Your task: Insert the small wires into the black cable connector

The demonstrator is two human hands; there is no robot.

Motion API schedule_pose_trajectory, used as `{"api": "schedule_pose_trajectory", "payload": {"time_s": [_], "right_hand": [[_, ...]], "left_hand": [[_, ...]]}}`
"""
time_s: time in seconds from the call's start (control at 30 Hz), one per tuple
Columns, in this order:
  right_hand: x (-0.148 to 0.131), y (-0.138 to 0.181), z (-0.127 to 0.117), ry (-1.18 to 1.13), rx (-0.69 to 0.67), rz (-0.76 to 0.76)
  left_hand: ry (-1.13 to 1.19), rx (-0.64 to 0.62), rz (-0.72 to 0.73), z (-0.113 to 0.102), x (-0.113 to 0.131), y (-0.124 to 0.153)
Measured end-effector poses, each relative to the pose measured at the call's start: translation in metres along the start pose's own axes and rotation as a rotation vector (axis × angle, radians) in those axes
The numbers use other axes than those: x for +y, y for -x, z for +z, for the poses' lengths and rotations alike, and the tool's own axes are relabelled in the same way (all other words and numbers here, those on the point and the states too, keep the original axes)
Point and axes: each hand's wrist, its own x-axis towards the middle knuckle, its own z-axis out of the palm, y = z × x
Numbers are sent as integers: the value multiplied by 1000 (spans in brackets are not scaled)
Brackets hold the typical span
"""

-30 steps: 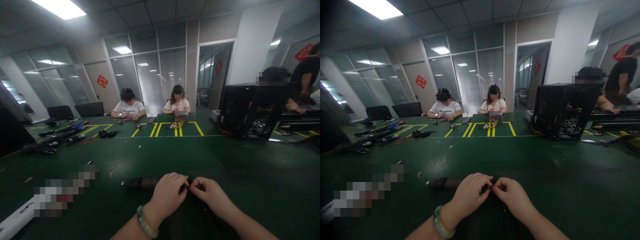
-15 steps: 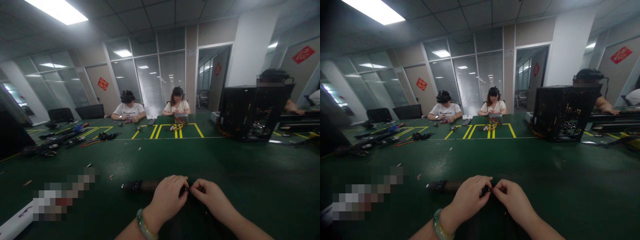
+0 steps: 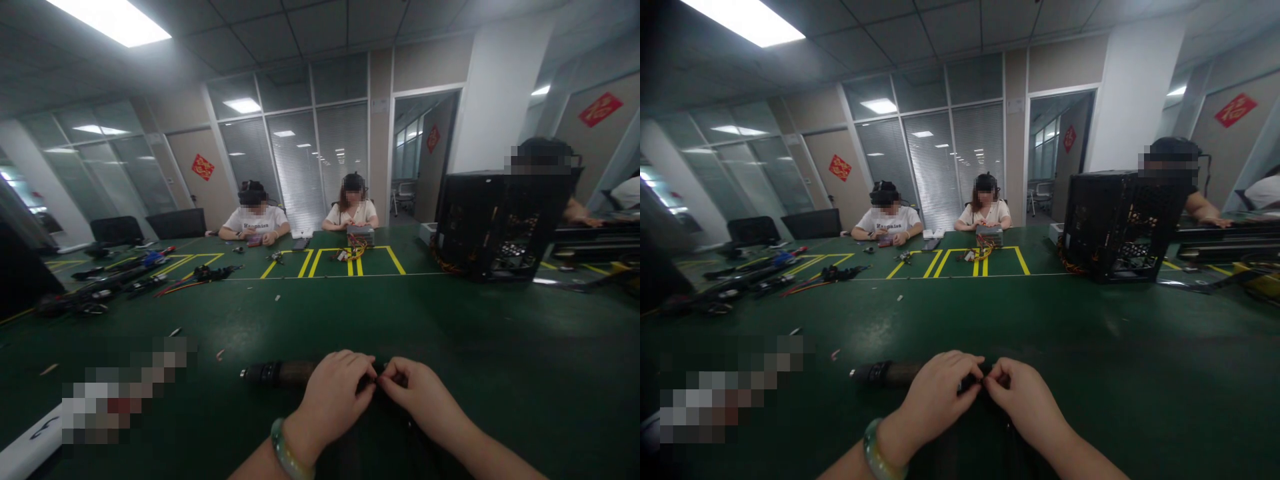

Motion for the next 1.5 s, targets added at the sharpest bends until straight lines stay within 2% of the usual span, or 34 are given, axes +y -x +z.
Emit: {"api": "schedule_pose_trajectory", "payload": {"time_s": [0.5, 0.8, 1.23, 1.5], "right_hand": [[-6, 1, -5, -77, -35, -31], [-3, 1, -1, -7, 10, 28], [-5, 2, -3, -61, -28, 4], [-1, -1, -1, -61, -21, -4]], "left_hand": [[13, 2, -25, 0, 0, 0], [-9, -19, -9, -3, 3, -1], [-38, 3, -63, 1, 1, -1], [-18, 4, -16, -1, 3, 0]]}}
